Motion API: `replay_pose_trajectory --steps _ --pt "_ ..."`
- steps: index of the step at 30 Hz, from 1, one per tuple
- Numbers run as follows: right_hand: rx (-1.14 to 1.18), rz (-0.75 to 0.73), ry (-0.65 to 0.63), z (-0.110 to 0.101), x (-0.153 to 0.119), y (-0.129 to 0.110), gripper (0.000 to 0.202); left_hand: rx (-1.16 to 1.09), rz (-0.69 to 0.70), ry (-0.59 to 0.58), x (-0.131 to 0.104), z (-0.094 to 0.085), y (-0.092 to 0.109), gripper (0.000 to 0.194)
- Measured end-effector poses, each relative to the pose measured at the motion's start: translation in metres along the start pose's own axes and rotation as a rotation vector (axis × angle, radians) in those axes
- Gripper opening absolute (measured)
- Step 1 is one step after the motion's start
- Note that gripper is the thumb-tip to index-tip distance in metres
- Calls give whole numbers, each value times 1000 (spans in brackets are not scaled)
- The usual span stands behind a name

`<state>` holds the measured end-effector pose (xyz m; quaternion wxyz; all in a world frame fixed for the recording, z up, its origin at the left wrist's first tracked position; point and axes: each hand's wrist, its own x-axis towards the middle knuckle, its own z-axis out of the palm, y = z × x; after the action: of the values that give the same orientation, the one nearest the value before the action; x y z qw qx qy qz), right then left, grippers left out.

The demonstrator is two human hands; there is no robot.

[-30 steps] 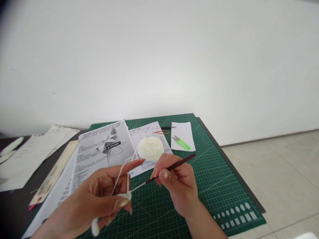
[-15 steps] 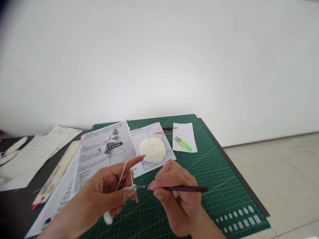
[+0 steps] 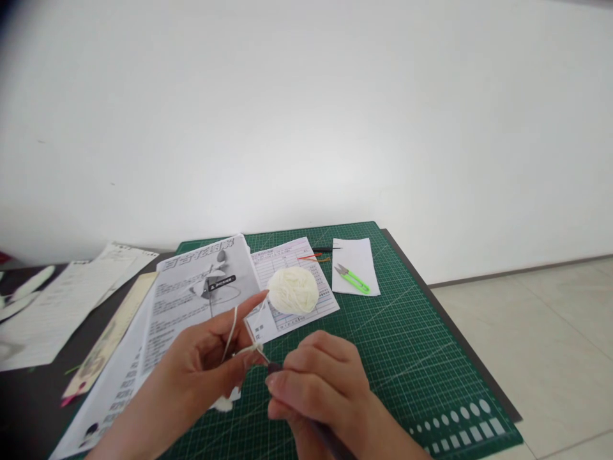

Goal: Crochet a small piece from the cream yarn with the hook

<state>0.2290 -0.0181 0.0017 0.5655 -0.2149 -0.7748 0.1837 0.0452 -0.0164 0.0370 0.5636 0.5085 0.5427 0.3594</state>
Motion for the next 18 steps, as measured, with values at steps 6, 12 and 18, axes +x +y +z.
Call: replay_pose_trajectory --steps 6,12,18 --pt "-158 -114 -72 3 -15 8 38 146 127 321 -8 14 4 54" --pt "-141 -117 -33 4 -7 10 52 75 150 401 -11 18 5 66" --pt "-83 -110 20 9 6 11 51 249 301 537 -12 25 1 37"
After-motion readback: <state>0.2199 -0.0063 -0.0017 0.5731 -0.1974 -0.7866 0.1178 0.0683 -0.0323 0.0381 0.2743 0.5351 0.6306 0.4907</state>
